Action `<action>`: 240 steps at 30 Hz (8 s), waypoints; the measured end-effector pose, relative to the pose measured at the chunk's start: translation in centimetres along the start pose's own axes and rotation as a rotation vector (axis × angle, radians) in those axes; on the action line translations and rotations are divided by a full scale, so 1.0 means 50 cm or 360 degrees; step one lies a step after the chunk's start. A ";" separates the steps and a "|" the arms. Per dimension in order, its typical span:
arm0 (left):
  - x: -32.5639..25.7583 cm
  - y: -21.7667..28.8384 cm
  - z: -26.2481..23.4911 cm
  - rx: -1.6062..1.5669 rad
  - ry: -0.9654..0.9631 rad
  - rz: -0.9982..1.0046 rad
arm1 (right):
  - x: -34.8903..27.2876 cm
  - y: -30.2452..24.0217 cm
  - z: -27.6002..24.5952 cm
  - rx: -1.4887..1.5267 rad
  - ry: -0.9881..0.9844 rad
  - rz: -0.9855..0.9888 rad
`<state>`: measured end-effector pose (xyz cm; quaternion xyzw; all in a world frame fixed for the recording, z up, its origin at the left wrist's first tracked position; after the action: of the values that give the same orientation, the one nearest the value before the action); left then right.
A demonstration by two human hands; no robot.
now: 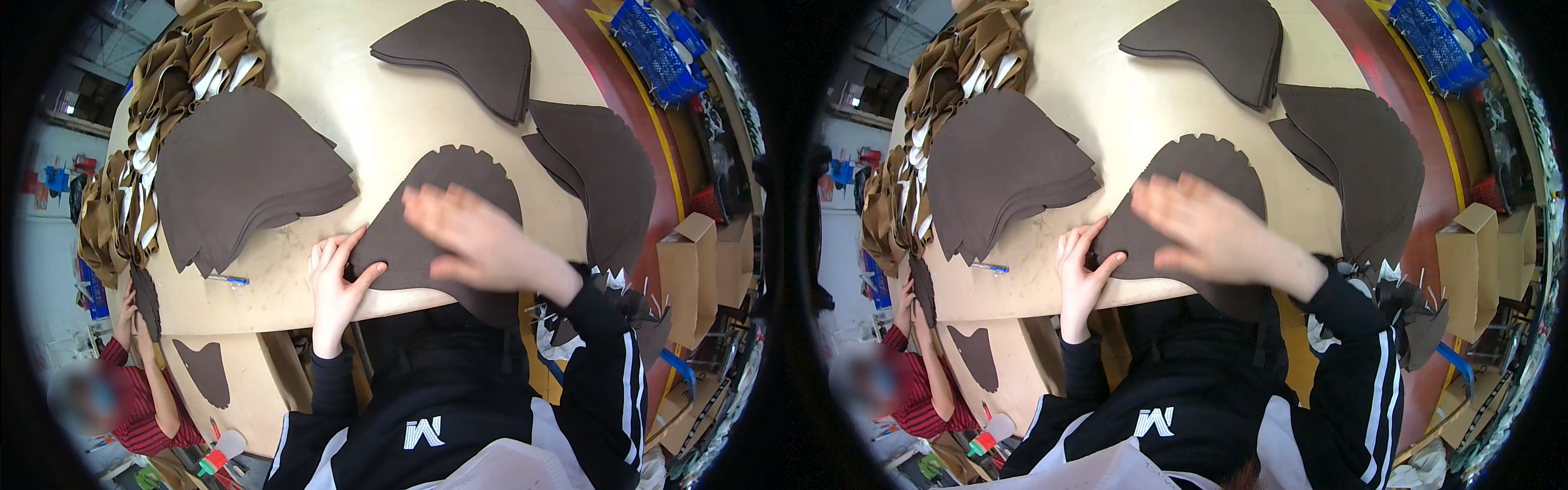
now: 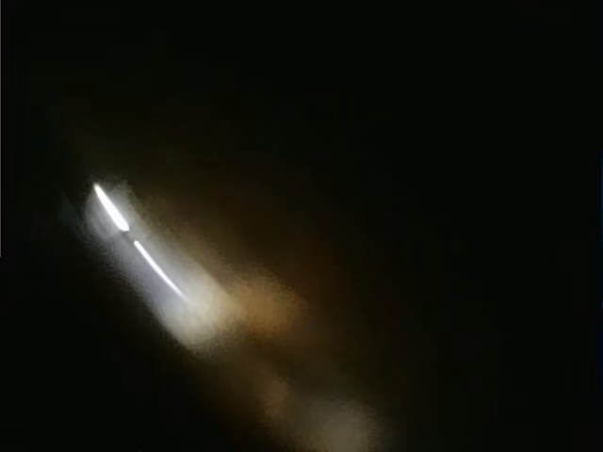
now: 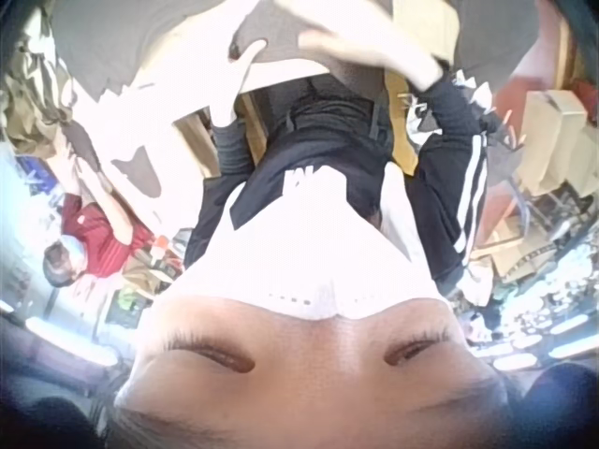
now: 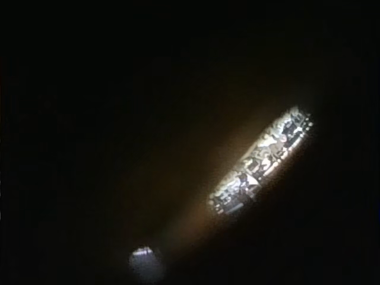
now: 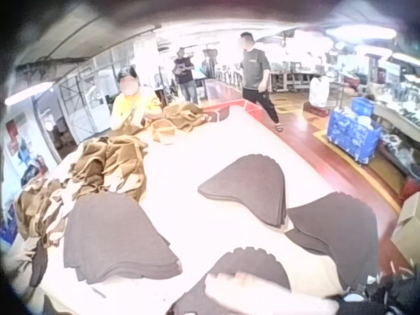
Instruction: The person repeatedly picks up dark brown fabric pieces from a table and stacks them into neat piles. They smooth each piece before placing it on top of the stack. The person also moves stacks of fabric pieces around the table to organize them.
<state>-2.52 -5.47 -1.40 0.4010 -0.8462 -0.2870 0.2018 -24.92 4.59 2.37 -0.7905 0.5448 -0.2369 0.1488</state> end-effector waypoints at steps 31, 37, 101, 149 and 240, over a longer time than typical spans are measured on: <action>-0.006 0.010 -0.003 0.0124 -0.0121 0.0197 | -0.212 0.094 -0.163 0.0643 0.1409 0.1212; -0.002 0.015 0.006 0.0077 -0.0093 0.0179 | -0.433 0.126 -0.313 -0.0451 0.1514 0.1550; 0.005 0.008 0.002 0.0087 -0.0203 0.0216 | -0.054 -0.012 0.073 -0.0396 -0.0049 0.0151; 0.007 0.011 0.008 0.0080 -0.0141 0.0123 | -0.007 0.192 0.021 -0.0727 0.0279 0.0890; 0.021 -0.009 -0.310 0.0642 0.1528 0.0154 | -0.031 0.045 0.068 -0.0625 0.0258 0.0731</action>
<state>5.97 -11.54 10.10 0.4788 -0.7145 0.1076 0.4987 -25.31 5.14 -1.93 -0.6389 0.7546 -0.1494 -0.0011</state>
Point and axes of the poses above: each hand's wrist, its own x-axis towards the middle knuckle, its own z-axis out of the palm, y = z × x, the point moved 4 cm from there along x, towards the middle knuckle, and after that the axes turned 1 degree about x, right-handed, at the moved point
